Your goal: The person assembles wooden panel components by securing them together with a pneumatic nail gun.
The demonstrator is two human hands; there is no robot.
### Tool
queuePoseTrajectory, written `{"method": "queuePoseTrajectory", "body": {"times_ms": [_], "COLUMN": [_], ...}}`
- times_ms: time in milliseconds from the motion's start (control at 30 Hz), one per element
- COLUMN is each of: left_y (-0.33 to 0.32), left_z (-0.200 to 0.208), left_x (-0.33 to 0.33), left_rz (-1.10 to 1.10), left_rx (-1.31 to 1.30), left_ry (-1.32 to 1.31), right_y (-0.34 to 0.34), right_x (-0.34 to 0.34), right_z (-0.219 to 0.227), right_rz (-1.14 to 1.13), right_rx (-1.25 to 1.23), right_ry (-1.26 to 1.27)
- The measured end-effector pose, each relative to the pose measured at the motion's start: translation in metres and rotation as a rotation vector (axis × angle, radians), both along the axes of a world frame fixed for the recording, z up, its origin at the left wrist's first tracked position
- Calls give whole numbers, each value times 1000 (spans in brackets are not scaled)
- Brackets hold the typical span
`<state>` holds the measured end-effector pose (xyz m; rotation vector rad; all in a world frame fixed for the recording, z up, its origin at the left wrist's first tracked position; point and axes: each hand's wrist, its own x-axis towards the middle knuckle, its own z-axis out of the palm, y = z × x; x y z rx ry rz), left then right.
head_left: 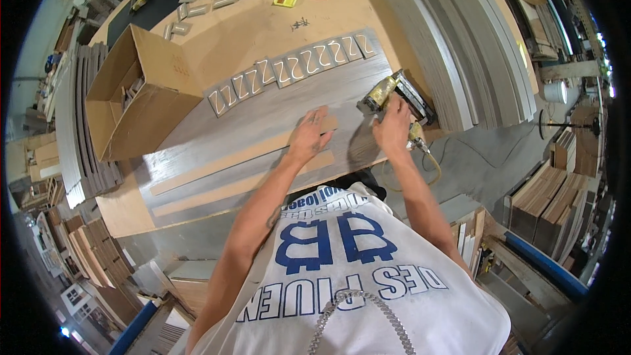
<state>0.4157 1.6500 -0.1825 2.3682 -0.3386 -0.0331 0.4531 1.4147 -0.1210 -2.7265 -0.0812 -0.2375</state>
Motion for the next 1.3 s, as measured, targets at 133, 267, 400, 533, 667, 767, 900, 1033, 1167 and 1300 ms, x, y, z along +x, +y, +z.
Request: {"method": "queuePoseTrajectory", "body": {"times_ms": [133, 267, 400, 533, 667, 767, 900, 1033, 1167, 1300], "left_y": [1, 2, -3, -2, -1, 0, -1, -2, -3, -2], "left_z": [20, 32, 26, 21, 14, 19, 16, 12, 13, 12], "left_x": [8, 13, 5, 2, 4, 5, 3, 3, 4, 4], "left_rz": [-122, -225, -128, -63, -59, -75, -66, -58, -60, -59], "left_rx": [50, 99, 52, 24, -96, -124, -111, -83, -100, -104], "left_ry": [18, 122, 105, 136, 131, 126, 63, 71, 91, 87], "right_y": [-25, -38, -53, -34, -7, 14, 30, 28, 29, 30], "right_x": [25, 37, 39, 37, 19, 9, 6, 4, 5, 5], "right_z": [-4, 7, 29, 96, 95, 97, 100, 84, 82, 81], "right_rz": [-99, -64, -1, 46, 28, 91, 97, 118, 83, 83], "right_rx": [-93, -126, 1, 482, 839, 602, 492, 474, 459, 469], "right_ry": [346, 493, 403, 748, 988, 949, 974, 938, 942, 940]}}
